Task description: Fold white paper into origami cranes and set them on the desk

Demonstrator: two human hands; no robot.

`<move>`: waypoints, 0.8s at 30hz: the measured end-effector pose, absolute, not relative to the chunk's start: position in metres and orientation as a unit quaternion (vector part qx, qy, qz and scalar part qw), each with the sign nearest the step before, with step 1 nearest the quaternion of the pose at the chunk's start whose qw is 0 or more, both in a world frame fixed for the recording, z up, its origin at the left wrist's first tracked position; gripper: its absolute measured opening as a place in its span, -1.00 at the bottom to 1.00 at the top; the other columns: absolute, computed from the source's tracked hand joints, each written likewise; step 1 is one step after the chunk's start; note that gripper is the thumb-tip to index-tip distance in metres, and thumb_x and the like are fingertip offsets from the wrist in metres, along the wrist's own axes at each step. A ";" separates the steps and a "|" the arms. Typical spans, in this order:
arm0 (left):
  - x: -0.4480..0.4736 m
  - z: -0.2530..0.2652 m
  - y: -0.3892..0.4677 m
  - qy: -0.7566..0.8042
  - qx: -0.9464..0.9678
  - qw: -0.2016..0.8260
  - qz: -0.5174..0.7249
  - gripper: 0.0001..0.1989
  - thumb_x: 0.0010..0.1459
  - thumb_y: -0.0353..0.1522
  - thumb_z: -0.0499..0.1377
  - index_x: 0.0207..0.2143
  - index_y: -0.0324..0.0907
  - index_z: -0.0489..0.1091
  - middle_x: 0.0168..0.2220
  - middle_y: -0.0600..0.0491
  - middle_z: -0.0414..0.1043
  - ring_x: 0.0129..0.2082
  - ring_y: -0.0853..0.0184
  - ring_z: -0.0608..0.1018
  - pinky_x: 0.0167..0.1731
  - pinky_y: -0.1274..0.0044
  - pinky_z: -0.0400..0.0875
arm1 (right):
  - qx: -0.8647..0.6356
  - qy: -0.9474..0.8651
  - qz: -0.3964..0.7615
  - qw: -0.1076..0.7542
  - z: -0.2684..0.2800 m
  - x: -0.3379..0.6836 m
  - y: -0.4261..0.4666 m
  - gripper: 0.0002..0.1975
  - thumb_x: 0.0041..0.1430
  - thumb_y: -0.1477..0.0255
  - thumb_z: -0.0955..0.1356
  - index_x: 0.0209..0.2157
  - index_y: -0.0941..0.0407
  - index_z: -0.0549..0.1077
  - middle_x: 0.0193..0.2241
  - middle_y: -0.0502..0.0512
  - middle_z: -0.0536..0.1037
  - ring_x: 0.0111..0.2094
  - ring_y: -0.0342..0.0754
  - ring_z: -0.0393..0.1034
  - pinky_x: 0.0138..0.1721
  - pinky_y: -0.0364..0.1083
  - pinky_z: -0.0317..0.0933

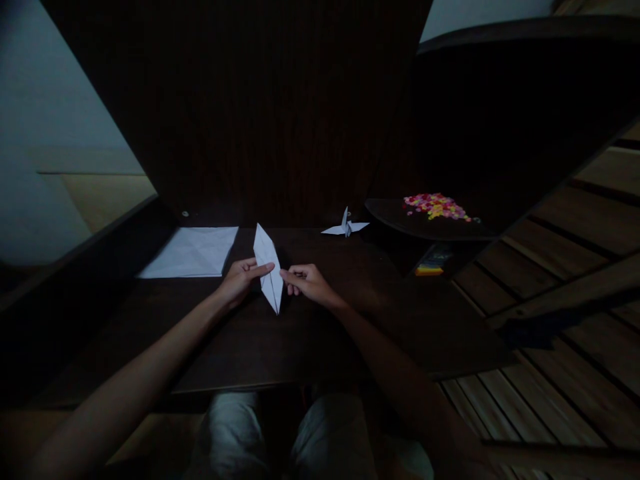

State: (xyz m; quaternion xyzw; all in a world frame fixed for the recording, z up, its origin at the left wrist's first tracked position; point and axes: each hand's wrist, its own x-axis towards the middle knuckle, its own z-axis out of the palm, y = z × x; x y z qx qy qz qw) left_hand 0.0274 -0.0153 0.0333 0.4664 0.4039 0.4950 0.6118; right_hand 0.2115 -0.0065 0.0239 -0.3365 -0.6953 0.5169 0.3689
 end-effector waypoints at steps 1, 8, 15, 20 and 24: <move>0.026 0.034 -0.016 0.402 0.474 0.620 0.478 -0.70 -0.19 -0.29 0.38 -0.40 -0.32 0.51 -0.44 -0.04 0.54 -0.46 0.34 0.52 -0.37 0.53 0.36 | -0.335 -0.691 0.519 0.375 0.024 0.211 -0.006 -0.59 0.09 0.10 0.30 -0.56 0.17 0.36 -0.68 -0.03 0.39 -0.68 -0.24 0.18 -0.62 -0.20 0.06; 0.020 0.039 -0.020 0.406 0.546 0.661 0.317 -0.75 -0.19 -0.33 0.37 -0.42 -0.27 0.52 -0.46 -0.01 0.55 -0.51 0.38 0.51 -0.43 0.56 0.34 | -0.410 -0.635 0.340 0.560 0.018 0.213 0.000 -0.55 -0.05 0.22 0.43 -0.13 0.06 0.31 -0.19 0.11 0.41 -0.38 -0.14 0.33 -0.47 -0.16 0.24; 0.022 0.033 -0.020 0.410 0.560 0.660 0.286 -0.79 -0.18 -0.33 0.37 -0.46 -0.27 0.51 -0.49 0.02 0.54 -0.54 0.40 0.49 -0.48 0.58 0.31 | -0.393 -0.756 0.117 0.510 0.031 0.219 -0.011 -0.56 -0.01 0.31 0.42 -0.05 0.02 0.36 0.00 0.17 0.29 0.07 0.13 0.17 0.07 0.16 0.12; 0.026 0.030 -0.017 0.412 0.531 0.651 0.353 -0.77 -0.14 -0.33 0.36 -0.39 -0.27 0.52 -0.46 0.02 0.54 -0.52 0.41 0.50 -0.44 0.58 0.32 | -0.369 -0.774 0.231 0.459 0.024 0.215 -0.011 -0.45 0.02 0.31 0.40 0.08 0.00 0.27 0.05 0.18 0.24 -0.16 -0.02 0.33 -0.18 0.00 0.31; 0.026 0.028 -0.014 0.409 0.488 0.658 0.403 -0.72 -0.13 -0.31 0.36 -0.32 -0.26 0.51 -0.42 0.01 0.55 -0.47 0.38 0.52 -0.37 0.55 0.36 | -0.345 -0.766 0.347 0.418 0.016 0.211 -0.007 -0.49 0.07 0.32 0.37 0.08 0.00 0.26 -0.12 0.11 0.37 -0.36 -0.15 0.34 -0.33 -0.10 0.31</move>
